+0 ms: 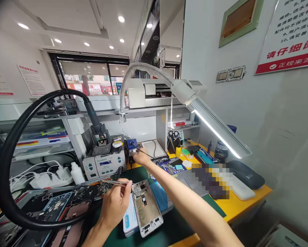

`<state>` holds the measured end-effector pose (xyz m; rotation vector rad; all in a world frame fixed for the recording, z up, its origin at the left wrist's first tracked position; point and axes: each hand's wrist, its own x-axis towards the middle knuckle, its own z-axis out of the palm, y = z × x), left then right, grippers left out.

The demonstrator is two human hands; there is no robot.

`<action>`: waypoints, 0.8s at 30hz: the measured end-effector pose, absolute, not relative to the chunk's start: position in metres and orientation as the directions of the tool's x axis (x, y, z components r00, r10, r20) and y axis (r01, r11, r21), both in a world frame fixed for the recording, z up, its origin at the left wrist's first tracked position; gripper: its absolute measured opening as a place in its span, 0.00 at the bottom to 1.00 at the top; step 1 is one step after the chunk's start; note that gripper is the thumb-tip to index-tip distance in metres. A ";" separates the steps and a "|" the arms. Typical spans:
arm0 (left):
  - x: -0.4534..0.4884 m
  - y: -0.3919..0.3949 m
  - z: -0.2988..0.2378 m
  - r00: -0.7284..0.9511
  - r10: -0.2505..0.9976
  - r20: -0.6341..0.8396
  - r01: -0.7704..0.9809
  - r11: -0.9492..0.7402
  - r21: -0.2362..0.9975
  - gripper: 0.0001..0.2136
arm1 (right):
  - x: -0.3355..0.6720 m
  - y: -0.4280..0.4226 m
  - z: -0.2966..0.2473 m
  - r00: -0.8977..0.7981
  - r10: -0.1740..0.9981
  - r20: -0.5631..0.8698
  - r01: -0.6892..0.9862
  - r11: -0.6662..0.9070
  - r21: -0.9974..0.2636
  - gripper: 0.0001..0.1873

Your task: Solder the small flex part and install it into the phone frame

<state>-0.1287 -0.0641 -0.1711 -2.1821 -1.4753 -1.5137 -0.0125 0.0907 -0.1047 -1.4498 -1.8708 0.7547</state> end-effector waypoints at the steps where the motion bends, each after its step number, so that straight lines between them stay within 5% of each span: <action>1: -0.129 -0.064 -0.172 0.033 0.647 0.762 0.746 -0.523 0.412 0.09 | -0.006 0.077 -0.105 -0.227 0.969 0.096 0.577 0.214 -0.788 0.15; 4: -0.132 -0.066 -0.170 0.048 0.655 0.754 0.750 -0.523 0.406 0.11 | 0.018 0.027 -0.100 -0.353 0.934 0.047 0.471 0.221 -0.854 0.15; 8: -0.130 -0.074 -0.153 0.202 0.704 0.681 0.761 -0.550 0.344 0.08 | 0.050 -0.048 -0.097 -0.432 0.883 0.185 0.294 0.332 -0.896 0.15; 16: -0.097 -0.110 -0.105 0.451 0.811 0.372 0.728 -0.576 0.373 0.07 | 0.075 -0.102 -0.117 -0.174 0.954 0.243 0.104 0.263 -0.959 0.19; 20: -0.115 -0.102 -0.097 0.346 0.898 0.270 0.740 -0.439 0.510 0.11 | 0.115 -0.108 -0.127 -0.119 0.983 0.140 -0.041 0.136 -0.990 0.19; 24: -0.134 -0.072 -0.117 0.123 0.970 0.207 0.790 -0.222 0.571 0.12 | 0.139 -0.125 -0.158 -0.164 0.984 -0.076 0.001 -0.077 -0.997 0.15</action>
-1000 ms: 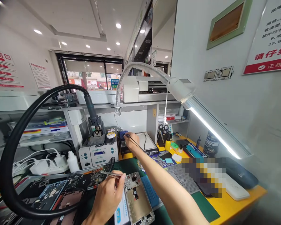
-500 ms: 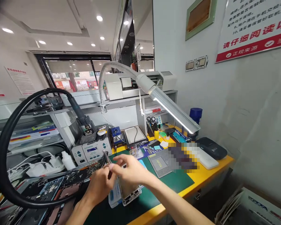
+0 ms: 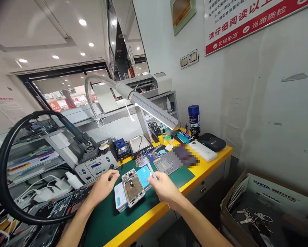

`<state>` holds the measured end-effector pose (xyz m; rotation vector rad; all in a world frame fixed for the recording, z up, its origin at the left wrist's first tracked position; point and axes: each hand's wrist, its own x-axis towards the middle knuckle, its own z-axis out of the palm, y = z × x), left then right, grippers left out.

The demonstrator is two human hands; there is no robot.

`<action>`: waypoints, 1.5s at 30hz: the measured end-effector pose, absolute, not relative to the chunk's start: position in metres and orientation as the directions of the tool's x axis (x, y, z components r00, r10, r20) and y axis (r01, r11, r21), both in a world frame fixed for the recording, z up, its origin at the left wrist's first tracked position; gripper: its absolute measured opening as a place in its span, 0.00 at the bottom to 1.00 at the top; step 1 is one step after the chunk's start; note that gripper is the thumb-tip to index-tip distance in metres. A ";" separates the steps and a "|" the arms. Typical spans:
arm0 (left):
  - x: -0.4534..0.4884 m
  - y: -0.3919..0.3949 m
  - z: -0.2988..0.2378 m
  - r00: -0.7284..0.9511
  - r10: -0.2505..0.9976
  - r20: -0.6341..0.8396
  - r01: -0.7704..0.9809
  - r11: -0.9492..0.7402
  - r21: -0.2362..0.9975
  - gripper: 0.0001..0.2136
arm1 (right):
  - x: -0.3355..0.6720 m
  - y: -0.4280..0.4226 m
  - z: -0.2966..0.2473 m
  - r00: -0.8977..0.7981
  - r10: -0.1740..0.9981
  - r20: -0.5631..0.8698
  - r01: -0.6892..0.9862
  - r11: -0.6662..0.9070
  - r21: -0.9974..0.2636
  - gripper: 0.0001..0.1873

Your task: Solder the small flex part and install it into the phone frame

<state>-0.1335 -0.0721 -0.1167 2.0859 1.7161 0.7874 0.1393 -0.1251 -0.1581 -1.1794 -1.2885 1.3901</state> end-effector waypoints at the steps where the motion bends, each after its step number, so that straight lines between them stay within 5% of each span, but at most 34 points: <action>1: -0.134 -0.065 -0.124 0.095 0.978 0.188 0.788 -0.189 0.586 0.12 | 0.139 -0.129 -0.167 -0.159 0.981 -0.114 0.027 -0.111 -0.993 0.15; 6: -0.122 -0.049 -0.156 0.012 0.991 0.132 0.722 -0.100 0.685 0.15 | 0.109 -0.132 -0.198 -0.148 0.968 -0.204 0.106 -0.189 -0.976 0.13; 11: -0.119 -0.052 -0.158 -0.050 0.995 0.082 0.566 -0.039 0.823 0.14 | 0.084 -0.124 -0.200 -0.180 0.942 -0.285 0.015 -0.287 -0.958 0.09; 17: -0.113 -0.075 -0.122 -0.169 0.985 0.031 0.046 -0.023 0.999 0.18 | 0.130 -0.086 -0.177 -0.456 0.848 -0.269 -0.247 -0.412 -0.877 0.13; 21: -0.082 -0.095 -0.097 0.032 0.999 -0.012 -0.384 0.024 0.923 0.27 | 0.177 -0.037 -0.160 -0.670 0.715 -0.199 -0.328 -0.526 -0.785 0.12; 26: -0.039 -0.101 -0.093 0.118 0.993 0.024 -0.637 0.057 0.768 0.24 | 0.204 0.004 -0.161 -0.822 0.560 -0.105 -0.342 -0.631 -0.696 0.12; 37: -0.022 -0.073 -0.092 -0.073 0.981 -0.177 -0.623 0.094 0.777 0.17 | 0.206 0.038 -0.171 -0.889 0.456 -0.050 -0.351 -0.747 -0.565 0.12; 45: -0.027 -0.073 -0.107 -0.069 0.997 -0.032 -0.636 -0.019 0.771 0.14 | 0.195 0.046 -0.173 -0.809 0.579 -0.105 -0.472 -0.745 -0.472 0.14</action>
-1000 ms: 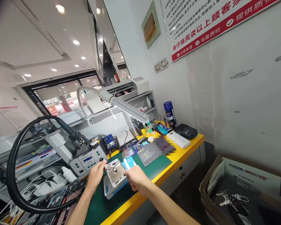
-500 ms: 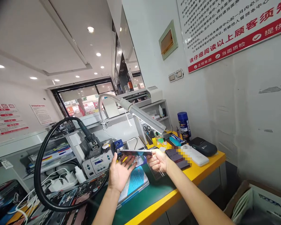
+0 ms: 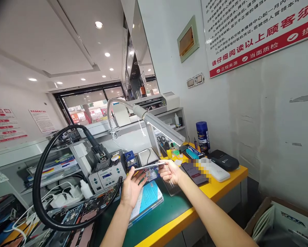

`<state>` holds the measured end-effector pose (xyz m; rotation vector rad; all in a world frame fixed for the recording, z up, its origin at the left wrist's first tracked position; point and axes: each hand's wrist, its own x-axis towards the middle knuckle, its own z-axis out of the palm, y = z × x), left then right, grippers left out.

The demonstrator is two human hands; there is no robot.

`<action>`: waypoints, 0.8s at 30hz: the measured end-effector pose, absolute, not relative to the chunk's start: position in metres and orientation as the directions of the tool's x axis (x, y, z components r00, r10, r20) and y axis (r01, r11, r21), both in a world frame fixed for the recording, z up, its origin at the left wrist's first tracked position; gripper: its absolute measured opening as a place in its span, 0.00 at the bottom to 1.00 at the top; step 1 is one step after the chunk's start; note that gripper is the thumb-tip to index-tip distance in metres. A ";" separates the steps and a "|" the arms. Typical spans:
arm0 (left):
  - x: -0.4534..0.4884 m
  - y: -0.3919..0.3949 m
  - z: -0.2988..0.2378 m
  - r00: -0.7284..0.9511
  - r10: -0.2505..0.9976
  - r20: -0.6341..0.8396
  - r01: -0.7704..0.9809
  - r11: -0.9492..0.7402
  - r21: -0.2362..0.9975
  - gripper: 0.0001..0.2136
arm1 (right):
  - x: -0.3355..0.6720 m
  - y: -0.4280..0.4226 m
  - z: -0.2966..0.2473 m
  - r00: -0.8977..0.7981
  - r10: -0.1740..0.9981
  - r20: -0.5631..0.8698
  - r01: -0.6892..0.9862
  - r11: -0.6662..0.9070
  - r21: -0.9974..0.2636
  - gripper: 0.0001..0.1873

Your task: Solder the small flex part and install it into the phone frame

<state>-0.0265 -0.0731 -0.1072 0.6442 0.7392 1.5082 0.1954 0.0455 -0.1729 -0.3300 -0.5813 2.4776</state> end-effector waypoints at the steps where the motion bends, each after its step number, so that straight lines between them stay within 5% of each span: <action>1: -0.028 -0.072 -0.109 -0.061 0.998 -0.002 -0.638 -0.037 0.769 0.13 | 0.193 0.046 -0.171 -0.795 0.595 -0.118 -0.486 -0.741 -0.463 0.15; 12: -0.041 -0.053 -0.117 -0.075 0.997 0.036 -0.671 -0.077 0.737 0.16 | 0.169 0.027 -0.146 -0.662 0.717 -0.221 -0.604 -0.684 -0.409 0.15; 24: -0.058 -0.008 -0.077 0.208 0.945 -0.253 -0.514 0.325 0.794 0.19 | 0.073 -0.084 -0.181 -0.656 0.737 -0.164 -0.686 -0.673 -0.276 0.20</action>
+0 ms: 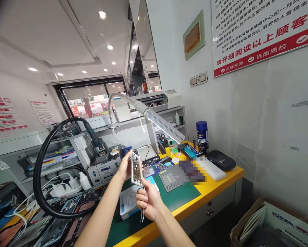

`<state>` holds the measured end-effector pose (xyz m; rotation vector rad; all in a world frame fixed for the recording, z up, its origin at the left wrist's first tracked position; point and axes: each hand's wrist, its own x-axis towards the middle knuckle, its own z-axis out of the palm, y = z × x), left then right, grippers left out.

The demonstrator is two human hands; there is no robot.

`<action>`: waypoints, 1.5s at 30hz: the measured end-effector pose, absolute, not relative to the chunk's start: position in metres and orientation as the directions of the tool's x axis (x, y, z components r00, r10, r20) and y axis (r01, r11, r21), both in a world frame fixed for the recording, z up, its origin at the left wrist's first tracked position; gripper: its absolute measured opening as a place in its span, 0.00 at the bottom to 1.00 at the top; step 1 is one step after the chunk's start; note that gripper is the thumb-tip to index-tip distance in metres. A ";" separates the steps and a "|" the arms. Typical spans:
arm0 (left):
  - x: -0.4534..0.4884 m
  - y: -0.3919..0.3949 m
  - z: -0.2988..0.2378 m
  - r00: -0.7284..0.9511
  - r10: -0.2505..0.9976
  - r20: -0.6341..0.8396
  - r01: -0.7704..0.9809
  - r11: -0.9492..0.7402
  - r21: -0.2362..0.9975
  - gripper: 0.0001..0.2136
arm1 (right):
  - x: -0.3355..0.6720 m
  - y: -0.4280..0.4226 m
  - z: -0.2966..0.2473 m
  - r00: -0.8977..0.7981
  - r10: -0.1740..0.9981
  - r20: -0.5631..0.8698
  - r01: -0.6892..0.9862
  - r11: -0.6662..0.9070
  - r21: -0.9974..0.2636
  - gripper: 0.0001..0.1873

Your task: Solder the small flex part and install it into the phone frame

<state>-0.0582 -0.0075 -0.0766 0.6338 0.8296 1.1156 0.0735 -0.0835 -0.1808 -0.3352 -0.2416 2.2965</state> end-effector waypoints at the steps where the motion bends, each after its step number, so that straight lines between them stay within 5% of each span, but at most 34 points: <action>1: -0.059 -0.006 -0.075 0.212 0.941 -0.263 -0.496 0.335 0.801 0.18 | 0.069 -0.085 -0.180 -0.664 0.729 -0.167 -0.683 -0.682 -0.263 0.20; 10: -0.064 0.003 -0.070 0.154 0.918 -0.366 -0.391 0.397 0.830 0.18 | 0.055 -0.083 -0.175 -0.649 0.746 -0.149 -0.733 -0.665 -0.140 0.17; 19: -0.046 -0.011 -0.101 0.175 0.938 -0.297 -0.587 0.342 0.734 0.19 | 0.043 -0.096 -0.170 -0.572 0.809 -0.136 -0.805 -0.585 -0.097 0.18; 28: -0.044 -0.001 -0.124 0.314 0.904 -0.289 -0.661 0.427 0.617 0.18 | 0.050 -0.113 -0.171 -0.537 0.768 -0.349 -0.728 -0.631 -0.270 0.20; 32: -0.044 0.000 -0.124 0.343 0.895 -0.284 -0.653 0.445 0.613 0.17 | 0.067 -0.121 -0.164 -0.334 0.833 -0.441 -0.735 -0.523 -0.432 0.20; 39: -0.039 -0.009 -0.134 0.309 0.908 -0.282 -0.653 0.418 0.631 0.15 | 0.120 -0.096 -0.107 0.184 0.983 -0.021 -0.625 0.101 -0.774 0.16; 45: -0.032 -0.016 -0.133 0.241 0.935 -0.262 -0.665 0.355 0.656 0.16 | 0.116 -0.061 -0.094 0.170 0.957 0.233 -0.327 0.278 -0.903 0.21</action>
